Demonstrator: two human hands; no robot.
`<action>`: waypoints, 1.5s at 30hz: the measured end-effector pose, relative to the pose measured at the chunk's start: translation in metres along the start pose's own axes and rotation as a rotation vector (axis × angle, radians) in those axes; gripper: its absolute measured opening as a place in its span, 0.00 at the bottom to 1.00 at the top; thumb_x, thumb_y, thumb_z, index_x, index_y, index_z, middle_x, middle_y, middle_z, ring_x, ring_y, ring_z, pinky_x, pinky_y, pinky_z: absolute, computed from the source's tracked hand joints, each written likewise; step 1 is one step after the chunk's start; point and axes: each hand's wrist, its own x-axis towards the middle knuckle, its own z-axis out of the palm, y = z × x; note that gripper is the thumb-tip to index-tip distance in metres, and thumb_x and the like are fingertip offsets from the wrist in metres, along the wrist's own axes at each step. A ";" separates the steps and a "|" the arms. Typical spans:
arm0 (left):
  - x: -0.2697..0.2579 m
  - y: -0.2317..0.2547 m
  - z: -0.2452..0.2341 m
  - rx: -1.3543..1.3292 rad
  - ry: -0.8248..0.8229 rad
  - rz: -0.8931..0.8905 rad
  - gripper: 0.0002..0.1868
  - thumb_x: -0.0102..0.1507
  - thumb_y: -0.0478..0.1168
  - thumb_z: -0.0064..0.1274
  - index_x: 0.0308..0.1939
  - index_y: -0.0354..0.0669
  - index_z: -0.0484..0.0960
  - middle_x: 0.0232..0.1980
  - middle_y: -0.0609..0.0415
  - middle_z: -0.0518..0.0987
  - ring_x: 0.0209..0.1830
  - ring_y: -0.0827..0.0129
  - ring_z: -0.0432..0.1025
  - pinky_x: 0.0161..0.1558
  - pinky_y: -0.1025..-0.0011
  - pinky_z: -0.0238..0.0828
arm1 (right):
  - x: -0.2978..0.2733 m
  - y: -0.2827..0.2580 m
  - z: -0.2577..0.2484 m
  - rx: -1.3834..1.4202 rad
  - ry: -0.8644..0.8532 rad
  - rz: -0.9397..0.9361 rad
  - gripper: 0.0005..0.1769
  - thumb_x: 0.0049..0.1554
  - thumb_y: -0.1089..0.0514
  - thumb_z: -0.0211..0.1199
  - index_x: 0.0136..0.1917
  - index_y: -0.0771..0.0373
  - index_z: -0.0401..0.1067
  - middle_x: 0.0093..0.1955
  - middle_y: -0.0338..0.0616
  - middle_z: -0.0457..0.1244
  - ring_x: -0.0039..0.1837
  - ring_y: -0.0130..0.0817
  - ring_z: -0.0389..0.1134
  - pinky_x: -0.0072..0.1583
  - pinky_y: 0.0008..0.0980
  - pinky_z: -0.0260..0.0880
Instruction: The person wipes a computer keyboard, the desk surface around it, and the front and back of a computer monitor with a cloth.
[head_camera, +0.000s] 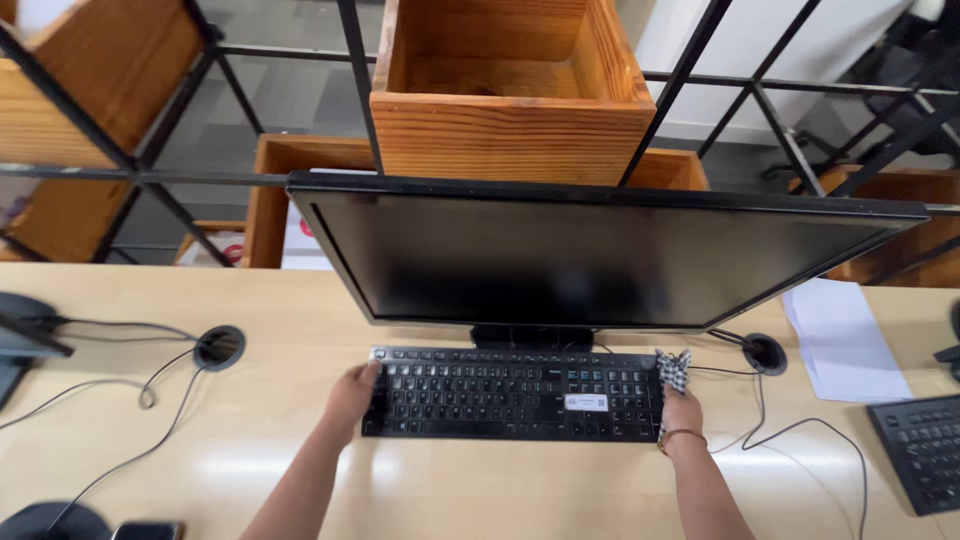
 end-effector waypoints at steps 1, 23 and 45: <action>-0.011 0.017 0.002 0.042 0.011 -0.016 0.37 0.64 0.67 0.43 0.63 0.41 0.79 0.60 0.41 0.82 0.64 0.53 0.75 0.64 0.58 0.68 | 0.001 -0.002 -0.002 -0.002 -0.019 0.003 0.23 0.63 0.51 0.59 0.62 0.72 0.74 0.51 0.49 0.69 0.50 0.38 0.68 0.52 0.38 0.67; -0.285 -0.043 0.012 0.526 0.088 0.041 0.34 0.68 0.68 0.36 0.53 0.49 0.87 0.58 0.39 0.79 0.58 0.45 0.74 0.61 0.53 0.70 | -0.156 0.102 -0.213 0.232 -0.066 0.173 0.18 0.62 0.57 0.60 0.57 0.75 0.72 0.47 0.51 0.69 0.45 0.40 0.71 0.47 0.38 0.71; -0.274 -0.042 0.011 0.749 -0.003 0.243 0.21 0.70 0.57 0.40 0.67 0.71 0.73 0.66 0.58 0.73 0.69 0.54 0.63 0.67 0.47 0.57 | -0.347 0.085 -0.084 -1.574 -0.507 -0.884 0.38 0.66 0.35 0.33 0.84 0.46 0.35 0.86 0.45 0.30 0.85 0.42 0.29 0.79 0.51 0.28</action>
